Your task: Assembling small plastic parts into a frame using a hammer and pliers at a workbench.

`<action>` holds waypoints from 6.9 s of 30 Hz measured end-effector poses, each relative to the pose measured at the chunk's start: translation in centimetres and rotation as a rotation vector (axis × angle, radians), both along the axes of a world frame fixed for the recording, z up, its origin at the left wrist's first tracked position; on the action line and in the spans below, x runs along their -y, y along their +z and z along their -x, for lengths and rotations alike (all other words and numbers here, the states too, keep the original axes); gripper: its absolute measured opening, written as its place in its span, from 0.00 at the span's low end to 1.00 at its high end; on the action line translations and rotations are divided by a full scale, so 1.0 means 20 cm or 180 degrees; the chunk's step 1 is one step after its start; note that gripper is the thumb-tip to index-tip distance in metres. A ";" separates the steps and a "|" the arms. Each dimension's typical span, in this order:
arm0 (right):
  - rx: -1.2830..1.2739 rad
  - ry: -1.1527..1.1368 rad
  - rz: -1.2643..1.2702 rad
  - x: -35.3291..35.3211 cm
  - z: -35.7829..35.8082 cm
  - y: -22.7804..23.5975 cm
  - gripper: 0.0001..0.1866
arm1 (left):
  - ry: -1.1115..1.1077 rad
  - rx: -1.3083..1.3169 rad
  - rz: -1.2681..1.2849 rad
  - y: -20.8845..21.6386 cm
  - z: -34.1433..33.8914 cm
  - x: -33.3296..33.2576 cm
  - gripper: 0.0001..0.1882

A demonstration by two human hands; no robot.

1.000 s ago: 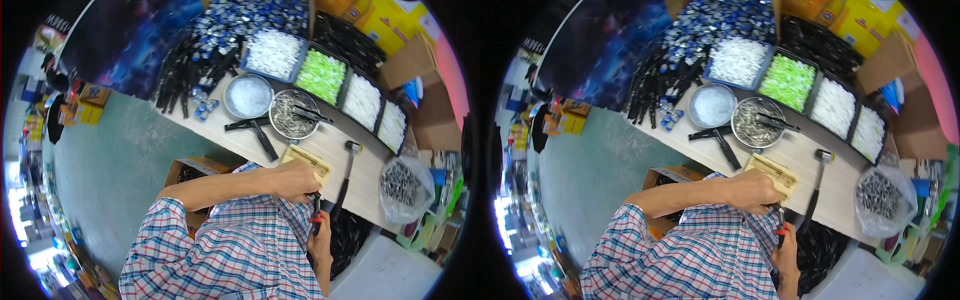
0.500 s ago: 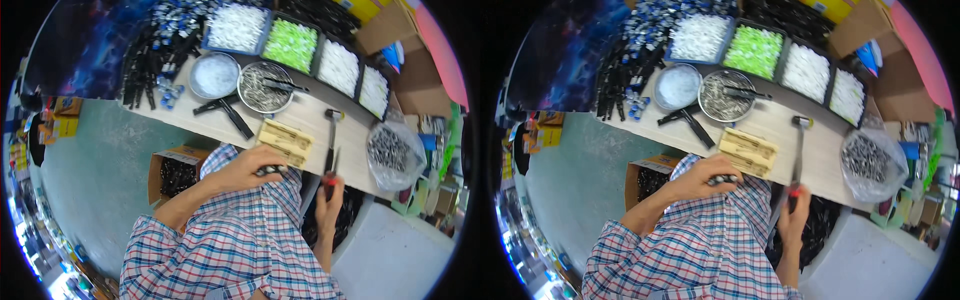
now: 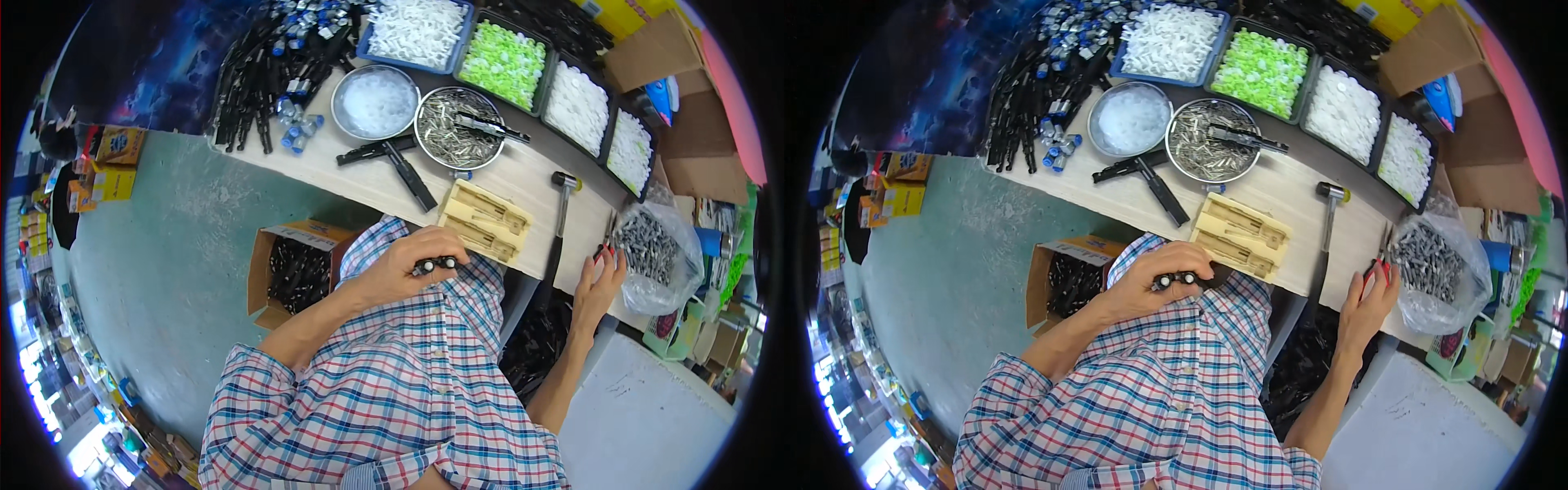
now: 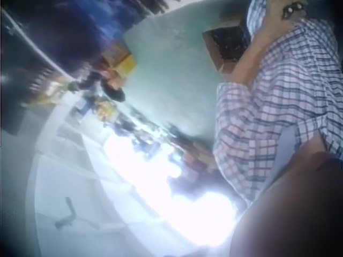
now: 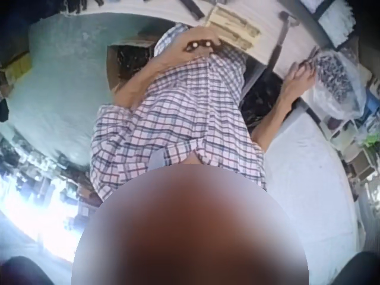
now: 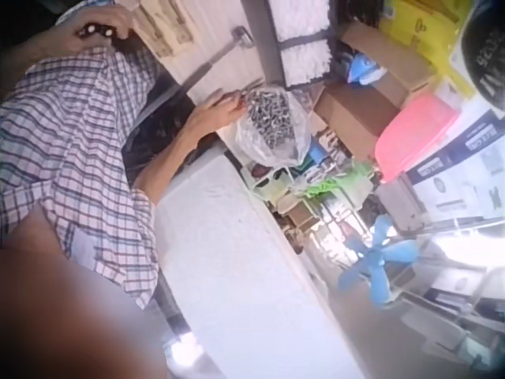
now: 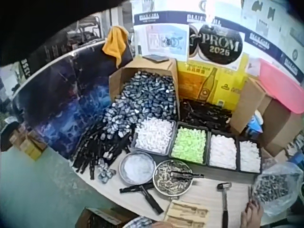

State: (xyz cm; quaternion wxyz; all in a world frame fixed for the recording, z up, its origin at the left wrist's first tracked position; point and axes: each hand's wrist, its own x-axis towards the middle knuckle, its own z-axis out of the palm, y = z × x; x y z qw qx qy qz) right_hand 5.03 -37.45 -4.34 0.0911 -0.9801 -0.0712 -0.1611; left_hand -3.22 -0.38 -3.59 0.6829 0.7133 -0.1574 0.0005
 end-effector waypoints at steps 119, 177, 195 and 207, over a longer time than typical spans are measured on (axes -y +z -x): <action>-0.0382 0.1392 -0.2261 -0.82 0.17 0.17 0.08 | 0.3315 0.0377 -0.3789 -0.07 -0.79 -1.33 0.19; -0.0358 0.1864 -0.1455 -1.02 -0.09 0.01 0.12 | 0.1196 0.1602 -0.1844 -0.15 -0.15 0.05 0.16; -0.0316 0.1958 -0.1742 -0.99 -0.11 -0.05 0.11 | 0.1221 0.0625 -0.1687 -0.07 -0.19 0.07 0.08; -0.0018 0.2025 -0.1752 -0.96 -0.40 0.15 0.11 | 0.0952 0.0569 -0.2381 0.04 -0.25 0.09 0.08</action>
